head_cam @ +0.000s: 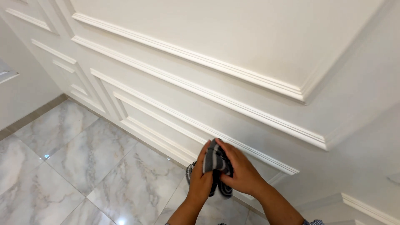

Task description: Cleaning a window pane and decorative wall moldings using a striped cloth rag.

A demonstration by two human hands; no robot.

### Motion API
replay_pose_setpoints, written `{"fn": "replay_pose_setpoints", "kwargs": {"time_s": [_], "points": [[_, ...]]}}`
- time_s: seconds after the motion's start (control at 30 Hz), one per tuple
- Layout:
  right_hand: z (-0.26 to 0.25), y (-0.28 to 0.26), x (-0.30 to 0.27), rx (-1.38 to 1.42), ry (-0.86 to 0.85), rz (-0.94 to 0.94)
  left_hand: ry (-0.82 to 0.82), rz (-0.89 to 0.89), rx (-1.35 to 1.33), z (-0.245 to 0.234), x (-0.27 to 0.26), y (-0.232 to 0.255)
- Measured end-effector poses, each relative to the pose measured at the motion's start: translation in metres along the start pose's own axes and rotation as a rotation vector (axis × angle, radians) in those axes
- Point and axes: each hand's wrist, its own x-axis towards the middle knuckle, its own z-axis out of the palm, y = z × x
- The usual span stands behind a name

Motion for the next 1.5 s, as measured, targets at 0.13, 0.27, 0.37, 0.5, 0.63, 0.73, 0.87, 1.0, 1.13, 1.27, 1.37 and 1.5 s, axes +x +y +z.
{"fn": "replay_pose_setpoints", "kwargs": {"time_s": [0.13, 0.27, 0.37, 0.5, 0.63, 0.73, 0.87, 1.0, 1.13, 1.27, 1.37, 1.5], "points": [[0.025, 0.027, 0.005, 0.260, -0.130, -0.032, 0.023, -0.069, -0.194, -0.040, 0.002, -0.005], [0.038, 0.028, 0.028, 0.361, -0.075, 0.014, 0.033, -0.393, -0.442, -0.068, -0.002, 0.010], [0.044, 0.012, 0.038, 0.337, -0.136, -0.020, 0.057, -0.500, -0.629, -0.081, -0.010, 0.014], [0.060, -0.003, 0.049, 0.585, -0.339, 0.203, 0.130, -0.568, -0.871, -0.096, -0.014, -0.011], [0.083, 0.023, 0.055, 0.741, -0.255, 0.433, 0.143, -0.562, -0.925, -0.112, -0.011, -0.015], [0.077, 0.026, 0.052, 0.778, -0.087, 0.546, 0.202, -0.552, -0.650, -0.105, -0.012, 0.033], [0.065, 0.032, 0.050, 0.713, -0.063, 0.505, 0.217, -0.555, -0.320, -0.094, -0.004, 0.022], [0.058, 0.038, 0.052, 0.619, -0.011, 0.481, 0.275, -0.369, -0.362, -0.090, 0.001, 0.019], [0.054, 0.032, 0.050, 0.600, 0.027, 0.487, 0.301, -0.274, -0.391, -0.088, 0.005, 0.008], [0.048, 0.021, 0.048, 0.676, 0.092, 0.567, 0.291, -0.321, -0.292, -0.091, 0.004, 0.000], [0.042, 0.009, 0.047, 0.732, 0.178, 0.630, 0.274, -0.271, -0.126, -0.085, -0.001, -0.011], [0.059, 0.002, 0.036, 0.873, 0.146, 0.634, -0.101, -0.226, -0.151, -0.067, -0.020, 0.014]]}}
